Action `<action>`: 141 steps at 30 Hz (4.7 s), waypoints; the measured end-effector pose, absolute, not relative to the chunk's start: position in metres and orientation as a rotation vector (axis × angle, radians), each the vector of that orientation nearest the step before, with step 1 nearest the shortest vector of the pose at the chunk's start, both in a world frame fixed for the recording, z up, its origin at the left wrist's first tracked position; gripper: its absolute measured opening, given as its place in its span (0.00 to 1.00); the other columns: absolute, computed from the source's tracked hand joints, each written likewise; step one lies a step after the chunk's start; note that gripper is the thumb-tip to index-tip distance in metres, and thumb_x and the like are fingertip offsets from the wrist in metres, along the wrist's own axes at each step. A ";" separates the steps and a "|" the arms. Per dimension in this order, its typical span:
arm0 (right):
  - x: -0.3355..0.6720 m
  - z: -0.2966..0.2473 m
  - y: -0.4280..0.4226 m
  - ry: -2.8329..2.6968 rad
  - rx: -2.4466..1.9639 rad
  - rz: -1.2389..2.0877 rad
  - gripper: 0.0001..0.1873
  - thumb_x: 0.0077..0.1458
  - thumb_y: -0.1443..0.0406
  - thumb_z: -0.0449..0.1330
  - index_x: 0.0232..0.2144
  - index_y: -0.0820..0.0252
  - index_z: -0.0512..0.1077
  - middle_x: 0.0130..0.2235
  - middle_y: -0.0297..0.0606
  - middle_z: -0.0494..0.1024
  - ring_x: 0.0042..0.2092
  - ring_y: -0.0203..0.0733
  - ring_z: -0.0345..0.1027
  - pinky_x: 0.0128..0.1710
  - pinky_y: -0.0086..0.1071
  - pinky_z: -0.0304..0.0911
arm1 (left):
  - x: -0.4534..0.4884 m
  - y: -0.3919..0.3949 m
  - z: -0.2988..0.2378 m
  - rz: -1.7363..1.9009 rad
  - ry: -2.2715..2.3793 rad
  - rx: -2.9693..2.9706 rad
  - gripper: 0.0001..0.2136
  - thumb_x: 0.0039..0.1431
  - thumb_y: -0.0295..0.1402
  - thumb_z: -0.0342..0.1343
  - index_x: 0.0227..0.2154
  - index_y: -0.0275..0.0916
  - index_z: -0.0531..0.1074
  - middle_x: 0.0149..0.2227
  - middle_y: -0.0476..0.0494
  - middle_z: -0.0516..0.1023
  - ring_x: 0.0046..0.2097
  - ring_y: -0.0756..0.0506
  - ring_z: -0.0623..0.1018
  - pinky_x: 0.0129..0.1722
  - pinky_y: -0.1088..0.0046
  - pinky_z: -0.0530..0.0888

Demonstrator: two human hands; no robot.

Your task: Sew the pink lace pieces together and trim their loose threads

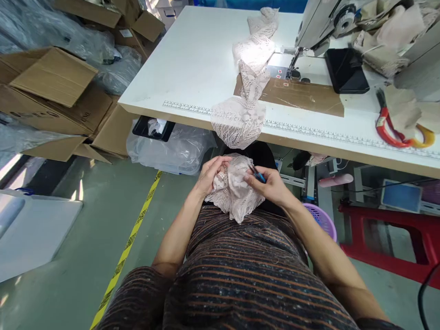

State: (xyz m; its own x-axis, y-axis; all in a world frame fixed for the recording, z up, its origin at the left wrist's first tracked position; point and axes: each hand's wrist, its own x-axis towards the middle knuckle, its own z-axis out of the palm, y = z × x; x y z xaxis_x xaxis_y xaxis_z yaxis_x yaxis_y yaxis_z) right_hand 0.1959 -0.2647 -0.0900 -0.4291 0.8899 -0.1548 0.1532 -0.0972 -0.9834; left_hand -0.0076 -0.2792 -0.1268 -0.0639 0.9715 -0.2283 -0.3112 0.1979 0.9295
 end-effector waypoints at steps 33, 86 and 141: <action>0.164 -0.079 -0.265 -1.871 -0.680 1.910 0.19 0.50 0.52 0.69 0.33 0.61 0.74 0.25 0.27 0.63 0.26 0.31 0.52 0.25 0.26 0.53 | -0.039 -0.307 -0.071 1.319 0.852 1.096 0.21 0.45 0.34 0.74 0.44 0.37 0.79 0.38 0.41 0.79 0.41 0.47 0.78 0.39 0.75 0.76; 0.166 -0.023 -0.261 -1.669 -0.993 1.401 0.16 0.55 0.54 0.66 0.28 0.59 0.70 0.25 0.29 0.65 0.28 0.33 0.56 0.27 0.30 0.54 | -0.013 -0.262 -0.080 1.208 0.923 1.191 0.13 0.49 0.41 0.68 0.26 0.37 0.76 0.31 0.45 0.79 0.33 0.47 0.76 0.34 0.72 0.72; 0.167 -0.084 -0.252 -1.778 -0.787 0.936 0.12 0.55 0.63 0.60 0.22 0.57 0.63 0.35 0.38 0.68 0.38 0.41 0.63 0.37 0.33 0.61 | -0.042 -0.254 -0.093 1.829 1.488 1.775 0.11 0.66 0.40 0.55 0.39 0.38 0.77 0.41 0.40 0.80 0.45 0.44 0.79 0.47 0.64 0.76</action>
